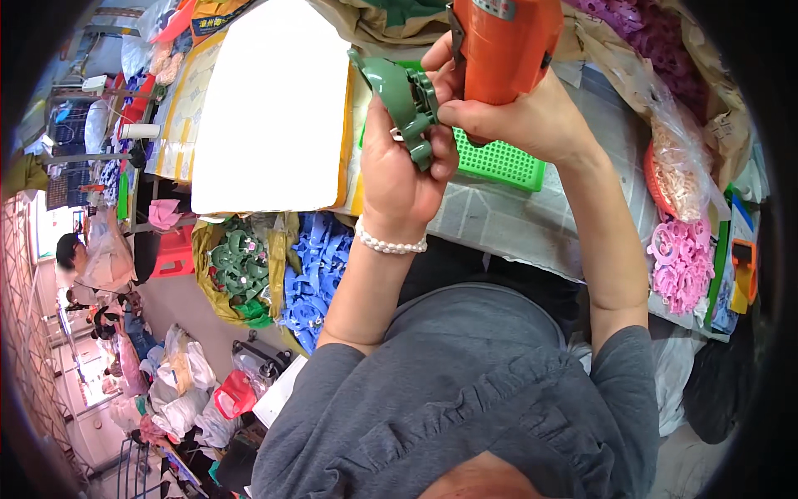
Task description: Assemble green plastic toy components using an electric screwdriver.
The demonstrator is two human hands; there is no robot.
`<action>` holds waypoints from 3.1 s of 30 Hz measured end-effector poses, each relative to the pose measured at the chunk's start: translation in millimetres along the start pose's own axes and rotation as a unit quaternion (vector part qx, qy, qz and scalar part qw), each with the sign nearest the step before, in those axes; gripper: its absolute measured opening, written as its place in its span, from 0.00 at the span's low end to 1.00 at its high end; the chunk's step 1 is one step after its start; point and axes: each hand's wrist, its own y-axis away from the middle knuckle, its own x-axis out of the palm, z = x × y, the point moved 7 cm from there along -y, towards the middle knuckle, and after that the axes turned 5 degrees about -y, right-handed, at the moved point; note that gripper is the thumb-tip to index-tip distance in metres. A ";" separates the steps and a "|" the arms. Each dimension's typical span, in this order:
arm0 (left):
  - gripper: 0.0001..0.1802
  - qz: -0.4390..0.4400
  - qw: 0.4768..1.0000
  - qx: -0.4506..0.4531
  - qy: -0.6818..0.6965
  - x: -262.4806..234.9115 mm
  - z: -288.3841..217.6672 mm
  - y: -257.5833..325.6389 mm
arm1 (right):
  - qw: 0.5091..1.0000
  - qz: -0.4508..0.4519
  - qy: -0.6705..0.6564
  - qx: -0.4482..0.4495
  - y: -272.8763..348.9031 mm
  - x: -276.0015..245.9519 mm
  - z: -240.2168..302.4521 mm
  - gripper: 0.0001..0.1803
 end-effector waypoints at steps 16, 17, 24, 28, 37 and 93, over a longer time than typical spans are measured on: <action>0.32 -0.085 0.985 0.042 -0.147 -6.6 -0.4 0.9 | 0.996 0.005 -0.084 -0.034 2.4 -1.1 -16.6 0.22; 0.32 -0.089 0.985 0.046 -0.141 -5.3 -0.3 1.2 | 0.995 -0.001 -0.088 -0.038 2.0 -2.0 -18.5 0.22; 0.22 -0.074 0.990 0.035 -0.115 -13.8 2.0 2.2 | 0.996 0.039 -0.026 -0.075 0.5 0.8 -17.6 0.26; 0.21 -0.036 0.997 0.037 -0.058 -15.6 2.4 1.7 | 0.996 0.026 -0.026 -0.076 3.2 4.2 -13.4 0.27; 0.21 -0.018 0.995 0.056 -0.079 -7.3 -1.6 -4.5 | 0.996 0.023 -0.039 -0.081 1.5 -3.9 -13.4 0.24; 0.19 -0.043 0.989 0.093 -0.105 -23.7 -6.5 -8.9 | 0.998 -0.010 -0.001 -0.067 1.1 -4.2 -22.2 0.21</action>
